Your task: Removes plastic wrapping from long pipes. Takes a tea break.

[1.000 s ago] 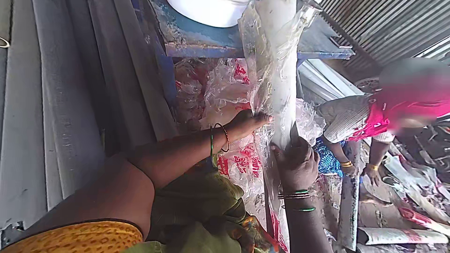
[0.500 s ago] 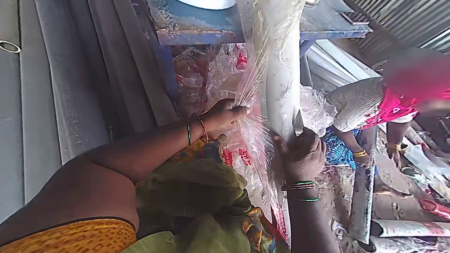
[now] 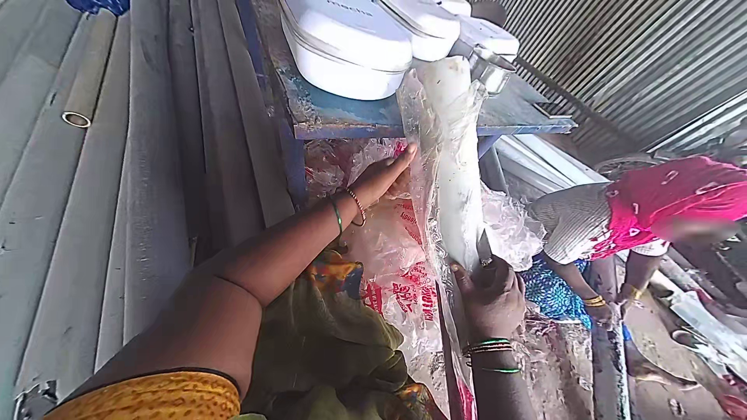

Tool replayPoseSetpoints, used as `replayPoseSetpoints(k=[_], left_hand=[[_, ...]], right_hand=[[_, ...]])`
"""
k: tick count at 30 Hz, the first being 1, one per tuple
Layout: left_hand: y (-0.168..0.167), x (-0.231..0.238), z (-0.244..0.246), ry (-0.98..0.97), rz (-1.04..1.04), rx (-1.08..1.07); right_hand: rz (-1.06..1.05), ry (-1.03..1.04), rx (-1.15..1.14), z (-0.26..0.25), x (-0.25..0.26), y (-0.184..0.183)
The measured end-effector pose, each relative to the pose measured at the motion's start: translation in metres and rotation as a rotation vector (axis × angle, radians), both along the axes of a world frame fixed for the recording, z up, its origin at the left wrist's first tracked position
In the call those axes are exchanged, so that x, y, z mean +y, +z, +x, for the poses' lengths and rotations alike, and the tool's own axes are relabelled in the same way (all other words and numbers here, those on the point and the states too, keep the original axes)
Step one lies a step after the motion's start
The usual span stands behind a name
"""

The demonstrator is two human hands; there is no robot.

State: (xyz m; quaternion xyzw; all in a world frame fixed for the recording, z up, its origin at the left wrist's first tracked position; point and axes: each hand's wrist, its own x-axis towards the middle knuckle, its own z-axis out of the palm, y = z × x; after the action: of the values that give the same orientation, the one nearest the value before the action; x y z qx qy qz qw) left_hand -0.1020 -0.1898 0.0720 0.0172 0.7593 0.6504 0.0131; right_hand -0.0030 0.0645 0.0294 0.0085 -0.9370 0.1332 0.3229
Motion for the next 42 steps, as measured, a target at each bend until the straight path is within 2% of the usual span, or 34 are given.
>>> replayPoseSetpoints(k=[5,7,11,15,21,26,31,35,39,42], left_hand=[[0.041,0.011,-0.029,0.001,0.019,-0.093],[0.044,0.016,-0.033,0.014,0.004,-0.057],[0.045,0.012,-0.026,0.018,0.1,0.078],[0.042,-0.004,-0.025,0.014,0.092,0.075],[0.026,-0.026,-0.021,0.016,0.033,0.104],[-0.011,-0.037,-0.023,0.048,0.044,0.102],[-0.034,-0.046,-0.027,0.087,0.027,0.091],[-0.045,-0.039,-0.038,0.138,-0.06,0.065],[-0.054,-0.029,-0.037,0.168,-0.058,0.04],[-0.059,-0.027,-0.022,0.09,-0.009,0.02]], right_hand=[[0.01,-0.005,0.031,-0.002,0.001,-0.002],[0.015,-0.011,0.039,-0.003,0.001,-0.003],[0.006,-0.014,0.021,-0.003,0.002,-0.001],[-0.003,-0.02,0.014,-0.003,0.002,-0.001],[-0.008,0.007,0.002,-0.006,0.006,-0.004],[-0.008,0.024,0.0,-0.005,0.008,-0.005],[-0.009,0.025,-0.023,-0.004,0.008,-0.006],[-0.019,0.015,-0.039,0.001,0.004,-0.002],[-0.071,-0.009,-0.123,0.0,0.006,0.004],[-0.12,-0.019,-0.176,-0.007,0.016,0.005]])
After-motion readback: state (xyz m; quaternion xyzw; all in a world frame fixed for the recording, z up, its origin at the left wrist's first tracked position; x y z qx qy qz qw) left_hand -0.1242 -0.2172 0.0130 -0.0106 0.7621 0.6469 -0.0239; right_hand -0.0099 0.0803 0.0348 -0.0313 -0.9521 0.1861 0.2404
